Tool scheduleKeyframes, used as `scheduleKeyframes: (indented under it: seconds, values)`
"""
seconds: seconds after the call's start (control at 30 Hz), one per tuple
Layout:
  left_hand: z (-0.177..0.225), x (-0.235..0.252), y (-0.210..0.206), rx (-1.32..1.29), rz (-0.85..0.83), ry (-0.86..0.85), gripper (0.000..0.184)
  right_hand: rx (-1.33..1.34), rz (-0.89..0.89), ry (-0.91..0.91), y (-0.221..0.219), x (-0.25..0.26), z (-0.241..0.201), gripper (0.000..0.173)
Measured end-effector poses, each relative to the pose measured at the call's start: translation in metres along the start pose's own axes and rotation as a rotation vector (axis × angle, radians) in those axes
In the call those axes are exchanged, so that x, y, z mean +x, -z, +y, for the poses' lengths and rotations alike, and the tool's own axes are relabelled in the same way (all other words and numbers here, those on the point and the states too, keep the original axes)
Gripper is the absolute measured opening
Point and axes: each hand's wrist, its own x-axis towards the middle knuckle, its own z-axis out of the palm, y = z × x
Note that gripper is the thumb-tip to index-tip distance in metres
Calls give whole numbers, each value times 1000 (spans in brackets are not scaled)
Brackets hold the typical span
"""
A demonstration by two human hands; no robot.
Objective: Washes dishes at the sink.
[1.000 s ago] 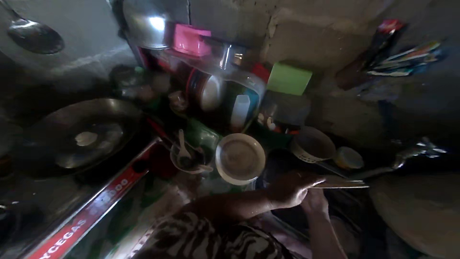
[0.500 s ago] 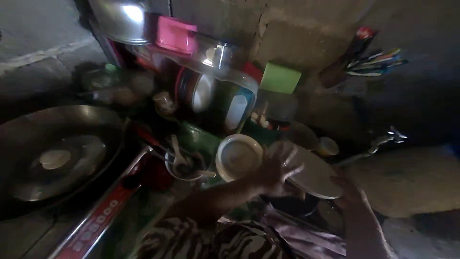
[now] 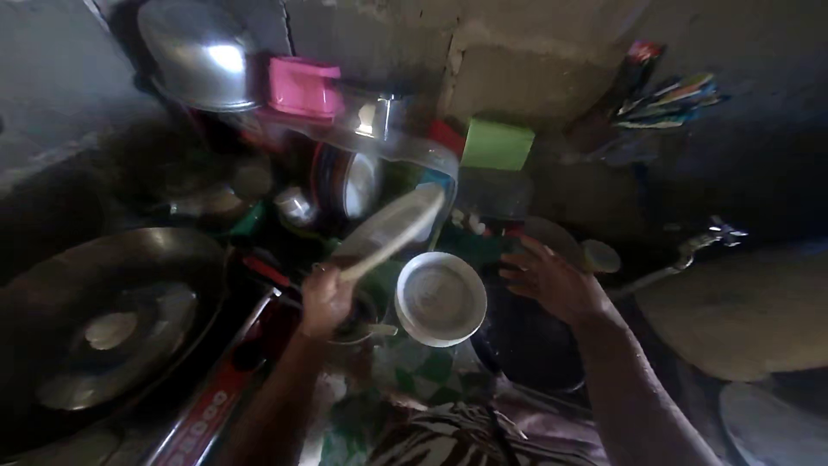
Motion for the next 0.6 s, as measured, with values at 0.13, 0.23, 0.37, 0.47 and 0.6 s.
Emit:
scheduleKeyframes:
  seconds: [0.13,0.23,0.37,0.47,0.6]
  values:
    - [-34,26,-20,13,60,327,22,89,166,-72,17,-4,23,45]
    - [-66,40,-45,-29,15,409,23,69,240,-121,30,-14,37,44]
    - [-98,62,-76,-52,-52,434,25,100,325,-173,46,-28,55,42]
    - [-101,92,-98,10,-115,524,29,120,368,-197,57,-37,66,41]
    - [-119,116,-133,97,-124,620,32,122,420,-220,62,-42,77,40]
